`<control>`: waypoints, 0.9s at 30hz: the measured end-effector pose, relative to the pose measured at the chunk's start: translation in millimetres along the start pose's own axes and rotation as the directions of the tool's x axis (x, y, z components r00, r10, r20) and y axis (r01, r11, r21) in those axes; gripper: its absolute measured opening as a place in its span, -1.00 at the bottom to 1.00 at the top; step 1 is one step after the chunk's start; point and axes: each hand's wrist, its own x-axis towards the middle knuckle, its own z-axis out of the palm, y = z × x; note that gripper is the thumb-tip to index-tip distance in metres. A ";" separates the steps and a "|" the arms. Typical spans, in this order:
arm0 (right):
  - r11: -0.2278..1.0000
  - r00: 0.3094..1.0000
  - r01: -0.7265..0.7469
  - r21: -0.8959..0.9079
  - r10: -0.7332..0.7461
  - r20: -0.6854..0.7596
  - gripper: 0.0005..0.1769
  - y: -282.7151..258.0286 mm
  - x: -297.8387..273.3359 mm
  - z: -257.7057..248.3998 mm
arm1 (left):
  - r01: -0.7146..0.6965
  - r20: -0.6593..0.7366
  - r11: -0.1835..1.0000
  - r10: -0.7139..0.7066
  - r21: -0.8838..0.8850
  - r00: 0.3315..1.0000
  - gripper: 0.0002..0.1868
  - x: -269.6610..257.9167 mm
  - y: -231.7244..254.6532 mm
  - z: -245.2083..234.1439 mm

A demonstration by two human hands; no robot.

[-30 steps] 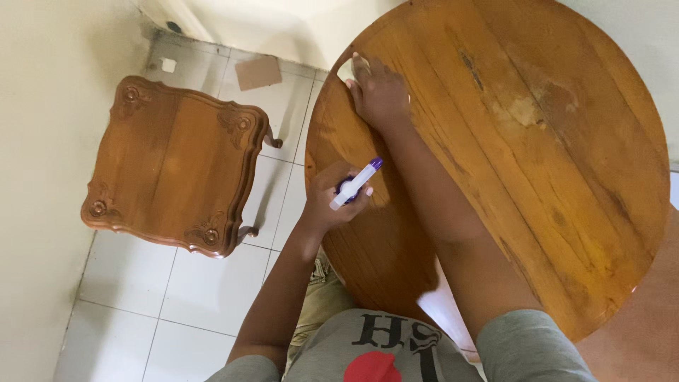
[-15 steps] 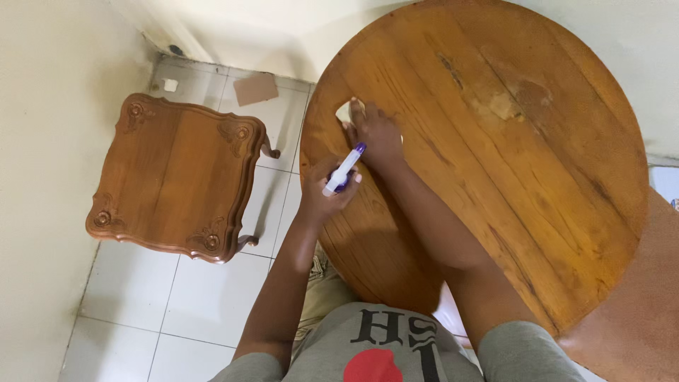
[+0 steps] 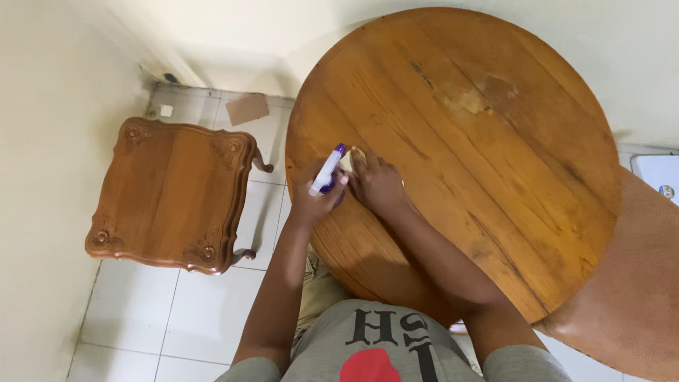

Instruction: The person sprays a cleaning solution onto a round wooden table and wipes it with a cloth. They then move to a wooden chair and repeat the process, spraying and wiping the backrest and seat.

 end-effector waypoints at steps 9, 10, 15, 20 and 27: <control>0.999 0.997 -0.020 0.044 0.023 -0.071 -0.38 -4.8 -58.8 -47.5 | -0.053 0.104 0.998 0.055 -0.023 0.993 -0.24 -12.8 -5.0 15.8; 0.996 0.997 -0.077 0.048 0.077 -0.002 -0.37 -4.6 -64.8 -53.0 | -0.020 0.118 0.999 0.024 -0.030 0.993 -0.23 -14.9 -1.7 16.2; 0.987 0.987 -0.157 0.027 0.156 0.044 -0.34 13.6 -93.5 -69.6 | 0.013 0.173 1.000 -0.009 -0.021 0.985 -0.32 -23.8 9.1 25.0; 0.967 0.964 -0.247 -0.062 0.252 0.088 -0.35 51.4 -116.9 -72.8 | 0.104 0.250 0.994 -0.107 0.026 0.962 -0.47 -35.5 4.8 40.5; 0.942 0.938 -0.326 -0.082 0.312 -0.150 -0.41 98.8 -145.7 -86.0 | 0.054 0.295 0.999 -0.051 -0.001 0.954 -0.37 -42.0 35.5 66.6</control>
